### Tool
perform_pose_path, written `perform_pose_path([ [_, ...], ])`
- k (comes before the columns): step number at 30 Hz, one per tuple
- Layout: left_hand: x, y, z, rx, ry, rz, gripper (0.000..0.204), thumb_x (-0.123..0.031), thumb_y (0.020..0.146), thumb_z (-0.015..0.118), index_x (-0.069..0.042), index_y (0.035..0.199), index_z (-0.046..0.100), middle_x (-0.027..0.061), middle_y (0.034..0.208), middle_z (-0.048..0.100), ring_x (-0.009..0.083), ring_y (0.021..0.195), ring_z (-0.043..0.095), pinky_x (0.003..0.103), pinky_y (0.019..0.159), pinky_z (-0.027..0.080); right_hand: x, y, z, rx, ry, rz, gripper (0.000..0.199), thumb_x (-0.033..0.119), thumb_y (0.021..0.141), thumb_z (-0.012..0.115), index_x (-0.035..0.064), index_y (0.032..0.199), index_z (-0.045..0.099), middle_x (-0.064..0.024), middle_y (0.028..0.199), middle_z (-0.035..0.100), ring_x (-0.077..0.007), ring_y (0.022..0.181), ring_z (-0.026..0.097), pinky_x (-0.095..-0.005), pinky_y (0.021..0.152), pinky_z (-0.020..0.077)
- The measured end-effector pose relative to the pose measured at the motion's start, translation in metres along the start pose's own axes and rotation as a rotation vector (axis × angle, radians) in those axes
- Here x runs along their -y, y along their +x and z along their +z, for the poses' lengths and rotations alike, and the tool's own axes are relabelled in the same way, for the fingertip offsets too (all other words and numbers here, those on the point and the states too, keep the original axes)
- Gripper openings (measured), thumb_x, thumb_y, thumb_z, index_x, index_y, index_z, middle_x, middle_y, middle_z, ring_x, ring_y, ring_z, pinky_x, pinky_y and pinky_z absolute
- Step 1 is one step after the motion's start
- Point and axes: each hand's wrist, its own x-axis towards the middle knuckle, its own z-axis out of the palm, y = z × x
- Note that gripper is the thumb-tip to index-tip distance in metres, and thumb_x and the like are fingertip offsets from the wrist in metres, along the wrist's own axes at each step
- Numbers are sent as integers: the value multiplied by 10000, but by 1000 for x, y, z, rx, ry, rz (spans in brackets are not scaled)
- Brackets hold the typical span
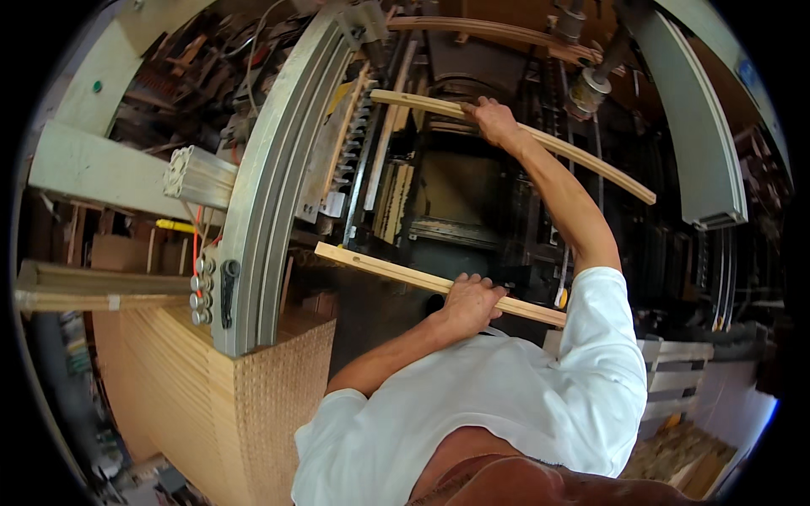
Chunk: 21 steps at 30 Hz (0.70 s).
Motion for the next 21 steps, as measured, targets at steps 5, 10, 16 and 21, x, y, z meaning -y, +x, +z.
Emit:
perform_pose_path([
  [5, -22, -5, 4, -84, -54, -82, 251, -219, 768, 739, -90, 967, 657, 114, 920, 650, 303, 928, 599, 443, 797, 431, -40, 30, 23, -219, -65, 29, 342, 118, 873, 521, 189, 1185, 639, -131, 1052, 633, -334, 974, 628, -453, 816, 514],
  [10, -31, -6, 14, -72, -129, -164, 235, -196, 763, 740, -82, 958, 675, 118, 919, 654, 314, 938, 602, 448, 815, 429, -71, 40, 37, -305, -48, 90, 343, 243, 841, 648, 216, 1183, 662, -126, 1039, 646, -341, 947, 636, -454, 820, 493],
  [16, -34, -2, 20, -61, -119, -170, 273, -204, 773, 739, -94, 1015, 675, 104, 912, 644, 305, 931, 596, 437, 805, 428, -54, 58, 42, -289, -43, 61, 307, 180, 878, 562, 165, 1166, 665, -159, 1047, 643, -350, 965, 633, -458, 818, 498],
  [21, -36, 2, 28, -60, -115, -171, 241, -219, 762, 740, -84, 952, 677, 108, 909, 645, 305, 930, 596, 439, 808, 426, -49, 59, 44, -314, -43, 43, 356, 115, 867, 511, 128, 1196, 647, -187, 1050, 639, -350, 956, 642, -464, 823, 504],
])
